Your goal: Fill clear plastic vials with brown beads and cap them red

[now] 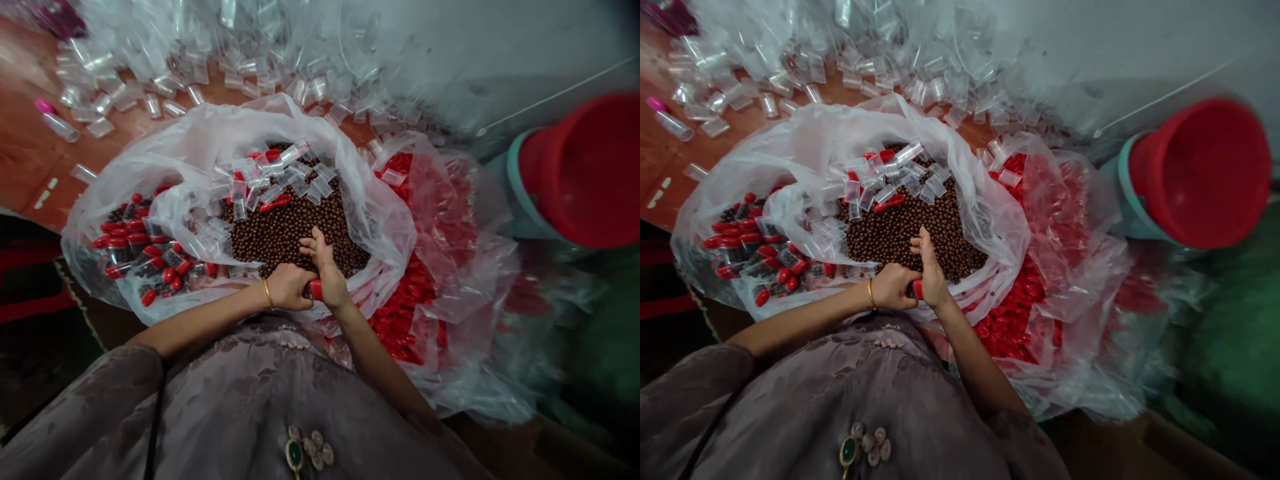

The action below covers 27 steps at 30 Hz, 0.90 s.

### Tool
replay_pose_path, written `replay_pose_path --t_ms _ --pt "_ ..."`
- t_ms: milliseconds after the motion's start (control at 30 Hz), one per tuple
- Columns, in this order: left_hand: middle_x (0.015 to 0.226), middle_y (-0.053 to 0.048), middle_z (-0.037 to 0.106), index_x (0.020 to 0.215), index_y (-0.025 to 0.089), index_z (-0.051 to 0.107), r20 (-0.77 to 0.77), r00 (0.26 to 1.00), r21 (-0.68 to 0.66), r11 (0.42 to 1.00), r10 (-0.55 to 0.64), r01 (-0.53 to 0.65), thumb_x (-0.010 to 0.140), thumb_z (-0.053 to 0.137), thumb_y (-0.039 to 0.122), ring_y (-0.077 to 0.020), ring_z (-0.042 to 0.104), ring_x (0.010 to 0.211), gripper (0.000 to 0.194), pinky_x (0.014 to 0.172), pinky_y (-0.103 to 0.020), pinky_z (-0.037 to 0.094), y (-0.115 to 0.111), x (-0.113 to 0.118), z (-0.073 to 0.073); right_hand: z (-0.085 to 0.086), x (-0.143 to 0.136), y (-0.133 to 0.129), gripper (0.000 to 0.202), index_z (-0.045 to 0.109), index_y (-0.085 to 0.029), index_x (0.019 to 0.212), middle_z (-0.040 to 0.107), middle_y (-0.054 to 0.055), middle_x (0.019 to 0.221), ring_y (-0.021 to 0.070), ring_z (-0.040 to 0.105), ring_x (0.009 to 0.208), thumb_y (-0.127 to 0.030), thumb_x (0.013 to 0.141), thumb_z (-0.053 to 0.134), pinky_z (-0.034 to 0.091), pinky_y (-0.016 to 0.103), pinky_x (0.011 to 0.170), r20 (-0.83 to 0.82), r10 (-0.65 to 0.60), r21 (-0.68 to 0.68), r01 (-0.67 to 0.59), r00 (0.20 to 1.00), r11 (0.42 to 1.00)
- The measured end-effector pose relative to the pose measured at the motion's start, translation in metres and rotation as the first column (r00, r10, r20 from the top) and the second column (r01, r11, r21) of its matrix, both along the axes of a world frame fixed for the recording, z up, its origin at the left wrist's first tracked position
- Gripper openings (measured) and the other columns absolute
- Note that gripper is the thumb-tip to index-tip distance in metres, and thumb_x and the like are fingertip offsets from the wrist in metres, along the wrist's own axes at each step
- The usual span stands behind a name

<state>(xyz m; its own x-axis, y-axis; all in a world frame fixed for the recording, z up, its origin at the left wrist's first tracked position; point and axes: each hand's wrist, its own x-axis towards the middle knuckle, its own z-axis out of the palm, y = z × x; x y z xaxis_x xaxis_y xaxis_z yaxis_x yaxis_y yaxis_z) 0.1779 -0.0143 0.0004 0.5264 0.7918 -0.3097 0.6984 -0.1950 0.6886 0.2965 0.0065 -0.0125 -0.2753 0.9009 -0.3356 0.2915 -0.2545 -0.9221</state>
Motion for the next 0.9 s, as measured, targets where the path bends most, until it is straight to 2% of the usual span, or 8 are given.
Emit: replay_pose_path --t_ms 167,300,367,467,533,600,767,900 --pt "0.070 -0.003 0.066 0.077 0.018 0.061 -0.022 0.997 -0.004 0.997 0.077 -0.077 0.065 0.056 0.031 -0.0166 0.060 0.063 0.019 0.058 -0.024 0.042 -0.011 -0.013 -0.002 -0.001 -0.013 -0.001 0.063 0.041 -0.022 0.133 0.055 0.006 0.121 0.0173 0.051 0.109 -0.055 0.090 0.008 0.038 0.037 0.097 -0.048 0.125 -0.033 -0.126 0.991 0.991" --pt "0.064 0.000 0.061 0.071 0.018 0.056 -0.046 0.950 0.067 0.949 0.310 -0.307 0.065 0.054 0.029 -0.0135 0.056 0.061 0.012 0.059 -0.022 0.040 -0.041 -0.070 -0.013 -0.004 -0.042 0.029 0.046 0.059 -0.018 0.112 0.060 0.009 0.111 0.0215 0.052 0.102 -0.045 0.091 0.028 0.040 0.037 0.091 0.248 0.191 0.304 -0.263 0.950 0.915" --pt "0.065 0.000 0.060 0.072 0.019 0.056 -0.151 0.866 0.079 0.880 0.476 -0.469 0.068 0.050 0.029 -0.0127 0.055 0.062 0.012 0.060 -0.021 0.040 -0.070 -0.117 -0.019 -0.008 -0.057 0.050 0.034 0.060 -0.016 0.110 0.058 0.012 0.115 0.0253 0.048 0.102 -0.035 0.088 0.041 0.037 0.040 0.089 0.515 0.134 0.425 -0.388 0.847 0.818" --pt "0.062 0.002 0.058 0.078 0.021 0.056 -0.410 0.634 0.161 0.736 0.656 -0.658 0.072 0.050 0.040 -0.0141 0.054 0.057 0.020 0.055 -0.022 0.038 -0.117 -0.190 -0.028 -0.017 -0.073 0.079 0.034 0.055 -0.016 0.117 0.051 0.013 0.124 0.0277 0.044 0.099 -0.024 0.086 0.045 0.036 0.041 0.080 0.757 0.093 0.409 -0.581 0.646 0.704" --pt "0.064 0.000 0.059 0.082 0.023 0.058 -0.554 0.496 0.266 0.707 0.669 -0.655 0.070 0.053 0.045 -0.0183 0.055 0.059 0.025 0.054 -0.025 0.038 -0.139 -0.224 -0.032 -0.023 -0.080 0.091 0.034 0.052 -0.017 0.119 0.049 0.014 0.125 0.0278 0.042 0.098 -0.022 0.087 0.043 0.034 0.040 0.077 0.827 0.079 0.381 -0.658 0.557 0.650" --pt "0.077 -0.006 0.063 0.093 0.021 0.059 -0.581 0.448 0.391 0.715 0.680 -0.579 0.069 0.055 0.043 -0.0234 0.058 0.071 0.033 0.060 -0.029 0.042 -0.144 -0.238 -0.032 -0.028 -0.083 0.096 0.030 0.055 -0.015 0.113 0.054 0.015 0.116 0.0273 0.041 0.096 -0.020 0.088 0.038 0.031 0.039 0.075 0.864 0.081 0.350 -0.708 0.497 0.613" --pt "0.098 -0.011 0.064 0.106 0.018 0.061 -0.381 0.554 0.618 0.650 0.740 -0.443 0.082 0.043 0.024 -0.0224 0.057 0.089 0.030 0.081 -0.034 0.041 -0.077 -0.199 -0.027 -0.032 -0.068 0.085 0.023 0.060 -0.012 0.089 0.060 0.014 0.088 0.0255 0.044 0.087 -0.023 0.088 0.039 0.028 0.037 0.072 0.873 0.096 0.335 -0.730 0.479 0.596" --pt "0.108 -0.008 0.062 0.112 0.024 0.060 -0.272 0.770 0.596 0.729 0.577 -0.336 0.088 0.034 0.017 -0.0205 0.054 0.093 0.036 0.083 -0.034 0.038 0.016 -0.157 -0.029 -0.031 -0.037 0.064 0.021 0.060 -0.013 0.089 0.062 0.011 0.081 0.0221 0.050 0.077 -0.024 0.084 0.044 0.033 0.034 0.070 0.766 0.025 0.429 -0.540 0.642 0.724"
